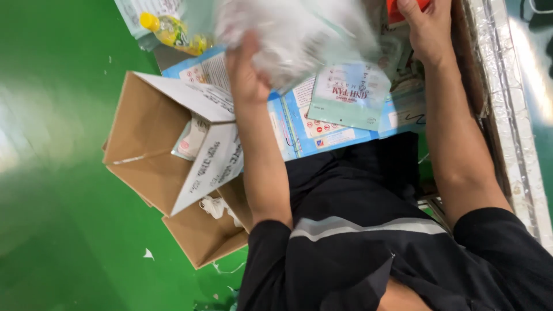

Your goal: Packing white face masks into individual plastic bags and then into cardboard boxes.

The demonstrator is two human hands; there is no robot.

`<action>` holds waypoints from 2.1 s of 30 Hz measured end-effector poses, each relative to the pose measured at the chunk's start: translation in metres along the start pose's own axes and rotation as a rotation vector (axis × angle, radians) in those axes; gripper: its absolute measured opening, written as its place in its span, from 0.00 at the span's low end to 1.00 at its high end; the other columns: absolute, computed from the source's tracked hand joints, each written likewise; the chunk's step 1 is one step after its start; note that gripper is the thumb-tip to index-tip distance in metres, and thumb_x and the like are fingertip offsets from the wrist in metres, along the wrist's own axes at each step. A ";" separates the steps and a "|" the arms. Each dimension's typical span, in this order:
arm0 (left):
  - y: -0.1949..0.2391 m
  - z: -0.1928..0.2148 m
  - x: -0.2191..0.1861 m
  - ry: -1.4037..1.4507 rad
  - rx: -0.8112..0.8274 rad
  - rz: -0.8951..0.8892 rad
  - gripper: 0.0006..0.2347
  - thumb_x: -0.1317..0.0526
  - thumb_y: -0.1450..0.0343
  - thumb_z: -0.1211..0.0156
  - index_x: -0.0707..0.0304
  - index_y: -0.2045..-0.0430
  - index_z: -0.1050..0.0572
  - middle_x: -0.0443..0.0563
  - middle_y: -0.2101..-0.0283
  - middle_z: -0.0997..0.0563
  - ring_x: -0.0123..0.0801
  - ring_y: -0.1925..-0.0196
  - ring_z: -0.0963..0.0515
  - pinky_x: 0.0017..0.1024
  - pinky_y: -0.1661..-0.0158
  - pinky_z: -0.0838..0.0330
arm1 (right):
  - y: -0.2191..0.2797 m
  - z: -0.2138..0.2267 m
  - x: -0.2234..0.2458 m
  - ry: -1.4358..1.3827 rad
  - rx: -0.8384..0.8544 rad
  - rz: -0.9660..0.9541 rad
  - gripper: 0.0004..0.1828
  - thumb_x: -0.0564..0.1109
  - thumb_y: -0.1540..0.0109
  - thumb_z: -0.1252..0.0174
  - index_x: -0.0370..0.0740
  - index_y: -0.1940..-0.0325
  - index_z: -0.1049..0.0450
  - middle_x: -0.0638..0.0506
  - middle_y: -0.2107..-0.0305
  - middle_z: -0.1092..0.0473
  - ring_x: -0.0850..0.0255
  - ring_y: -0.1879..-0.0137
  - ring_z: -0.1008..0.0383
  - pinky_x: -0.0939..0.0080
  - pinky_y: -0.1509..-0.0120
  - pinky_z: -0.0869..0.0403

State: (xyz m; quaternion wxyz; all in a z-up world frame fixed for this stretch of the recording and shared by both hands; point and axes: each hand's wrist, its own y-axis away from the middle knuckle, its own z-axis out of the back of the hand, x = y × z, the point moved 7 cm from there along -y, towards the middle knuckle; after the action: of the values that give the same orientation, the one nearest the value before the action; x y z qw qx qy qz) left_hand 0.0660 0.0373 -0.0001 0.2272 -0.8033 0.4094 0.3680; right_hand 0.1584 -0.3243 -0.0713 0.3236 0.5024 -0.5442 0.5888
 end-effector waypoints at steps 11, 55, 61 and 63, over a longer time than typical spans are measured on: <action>-0.043 -0.104 0.136 -0.429 0.600 0.302 0.18 0.62 0.35 0.27 0.71 0.56 0.26 0.48 0.60 0.17 0.29 0.59 0.16 0.33 0.56 0.20 | -0.018 -0.026 0.065 -0.089 -0.073 0.015 0.21 0.47 0.29 0.43 0.37 0.35 0.38 0.56 0.46 0.31 0.68 0.40 0.32 0.65 0.32 0.32; 0.209 0.094 -0.177 -1.363 0.026 -0.645 0.19 0.64 0.25 0.38 0.67 0.39 0.33 0.57 0.40 0.25 0.44 0.41 0.22 0.41 0.40 0.25 | 0.022 -0.136 0.035 0.735 0.177 0.181 0.39 0.51 0.34 0.33 0.31 0.25 0.40 0.34 0.41 0.28 0.42 0.34 0.29 0.38 0.27 0.49; 0.245 0.097 -0.333 -1.859 -0.251 -1.025 0.26 0.59 0.23 0.36 0.68 0.33 0.42 0.60 0.34 0.32 0.51 0.35 0.25 0.49 0.35 0.26 | 0.021 -0.168 0.025 0.518 0.230 0.061 0.25 0.49 0.30 0.33 0.31 0.37 0.30 0.39 0.53 0.23 0.45 0.46 0.22 0.47 0.40 0.29; 0.252 0.084 -0.365 -2.019 -0.353 -1.150 0.29 0.57 0.23 0.36 0.68 0.31 0.45 0.61 0.32 0.34 0.53 0.33 0.26 0.52 0.34 0.26 | 0.015 -0.157 0.016 0.471 0.247 0.065 0.19 0.48 0.29 0.34 0.30 0.43 0.28 0.41 0.55 0.23 0.48 0.50 0.21 0.51 0.46 0.24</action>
State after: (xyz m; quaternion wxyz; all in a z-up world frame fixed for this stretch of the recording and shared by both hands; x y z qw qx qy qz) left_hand -0.3193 0.1305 0.2149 0.4671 -0.2344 -0.4360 0.7327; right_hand 0.1027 -0.1784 -0.0454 0.3585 0.3694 -0.3939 0.7615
